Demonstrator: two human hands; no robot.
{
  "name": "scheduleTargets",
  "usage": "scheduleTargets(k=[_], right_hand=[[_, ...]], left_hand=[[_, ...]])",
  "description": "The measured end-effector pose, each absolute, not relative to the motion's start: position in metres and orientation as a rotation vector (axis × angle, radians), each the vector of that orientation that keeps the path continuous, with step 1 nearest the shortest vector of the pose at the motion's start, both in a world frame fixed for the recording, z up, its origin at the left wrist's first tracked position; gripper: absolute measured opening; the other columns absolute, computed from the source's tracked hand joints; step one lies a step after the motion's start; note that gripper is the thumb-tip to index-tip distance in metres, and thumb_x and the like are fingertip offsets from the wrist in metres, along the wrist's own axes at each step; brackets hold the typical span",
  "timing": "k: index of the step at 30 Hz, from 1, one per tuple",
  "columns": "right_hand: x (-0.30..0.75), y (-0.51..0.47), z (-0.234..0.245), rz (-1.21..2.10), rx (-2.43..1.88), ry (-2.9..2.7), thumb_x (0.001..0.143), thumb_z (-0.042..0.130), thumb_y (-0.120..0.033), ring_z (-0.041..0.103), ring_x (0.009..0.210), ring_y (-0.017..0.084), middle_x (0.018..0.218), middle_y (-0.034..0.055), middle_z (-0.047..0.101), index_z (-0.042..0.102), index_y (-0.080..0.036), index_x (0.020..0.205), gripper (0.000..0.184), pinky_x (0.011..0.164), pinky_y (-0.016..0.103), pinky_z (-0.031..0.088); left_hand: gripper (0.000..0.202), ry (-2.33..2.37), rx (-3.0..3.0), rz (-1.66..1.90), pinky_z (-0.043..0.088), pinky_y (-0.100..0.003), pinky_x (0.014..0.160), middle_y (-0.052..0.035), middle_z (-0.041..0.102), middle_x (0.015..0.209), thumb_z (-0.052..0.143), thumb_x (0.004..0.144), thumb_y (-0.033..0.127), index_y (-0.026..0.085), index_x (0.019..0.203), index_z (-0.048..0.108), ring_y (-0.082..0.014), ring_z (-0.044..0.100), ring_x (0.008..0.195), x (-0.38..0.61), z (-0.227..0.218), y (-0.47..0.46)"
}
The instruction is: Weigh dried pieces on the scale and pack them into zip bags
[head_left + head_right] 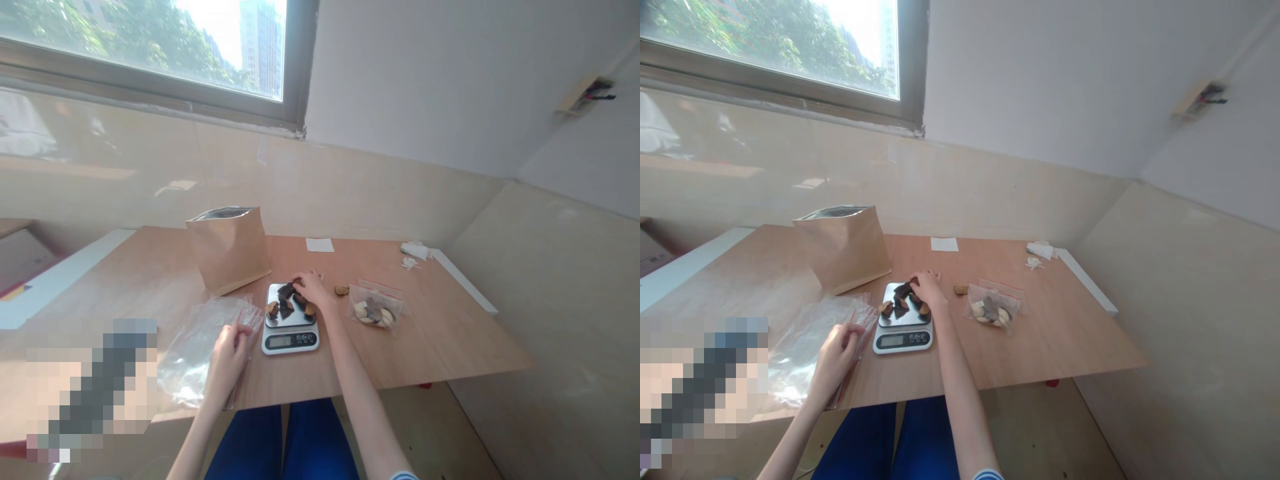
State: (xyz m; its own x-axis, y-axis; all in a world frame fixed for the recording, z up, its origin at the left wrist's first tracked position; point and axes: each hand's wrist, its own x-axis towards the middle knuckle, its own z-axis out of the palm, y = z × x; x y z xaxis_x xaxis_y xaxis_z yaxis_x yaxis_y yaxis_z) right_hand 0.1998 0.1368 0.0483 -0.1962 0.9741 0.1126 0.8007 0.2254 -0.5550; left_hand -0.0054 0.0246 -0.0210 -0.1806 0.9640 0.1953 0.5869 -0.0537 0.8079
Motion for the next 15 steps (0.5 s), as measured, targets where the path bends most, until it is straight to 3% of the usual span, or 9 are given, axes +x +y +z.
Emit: scheduleTargets(k=[5, 8, 11, 15], right_hand=[[0.203, 0.135, 0.049, 0.572, -1.478, -1.903, 0.082, 0.052, -0.014, 0.064, 0.085, 0.017, 0.086, 0.0015, 0.071, 0.067, -0.021, 0.081, 0.016, 0.087, 0.036, 0.043], [0.215, 0.129, 0.054, 0.556, -1.386, -1.764, 0.087, 0.044, -0.019, 0.064, 0.087, 0.015, 0.095, 0.0042, 0.070, 0.065, -0.019, 0.090, 0.022, 0.080, 0.028, 0.047], [0.239, 0.111, 0.051, 0.529, -1.344, -1.581, 0.089, 0.040, -0.027, 0.064, 0.090, 0.017, 0.100, 0.0092, 0.068, 0.062, -0.016, 0.098, 0.026, 0.080, 0.029, 0.049], [0.273, 0.066, 0.022, 0.506, -1.371, -1.469, 0.086, 0.046, -0.033, 0.062, 0.088, 0.019, 0.095, 0.0091, 0.067, 0.063, -0.017, 0.091, 0.023, 0.081, 0.034, 0.049]], left_hand=[[0.021, 1.777, 1.643, 1.134, 0.045, -0.030, 0.066, -0.0021, 0.054, 0.076, 0.038, 0.080, 0.031, 0.022, 0.077, 0.057, -0.0178, 0.055, 0.070, -0.006, -0.023, 0.025], [0.020, 1.776, 1.667, 1.158, 0.045, -0.031, 0.070, -0.0026, 0.056, 0.077, 0.039, 0.080, 0.031, 0.022, 0.077, 0.058, -0.0186, 0.056, 0.074, -0.006, -0.024, 0.025], [0.020, 1.775, 1.644, 1.157, 0.045, -0.030, 0.068, -0.0024, 0.056, 0.077, 0.040, 0.080, 0.031, 0.022, 0.076, 0.057, -0.0178, 0.056, 0.070, -0.006, -0.023, 0.025], [0.020, 1.771, 1.645, 1.148, 0.044, -0.030, 0.067, -0.0023, 0.054, 0.076, 0.039, 0.080, 0.031, 0.022, 0.076, 0.057, -0.0174, 0.055, 0.069, -0.006, -0.023, 0.025]])
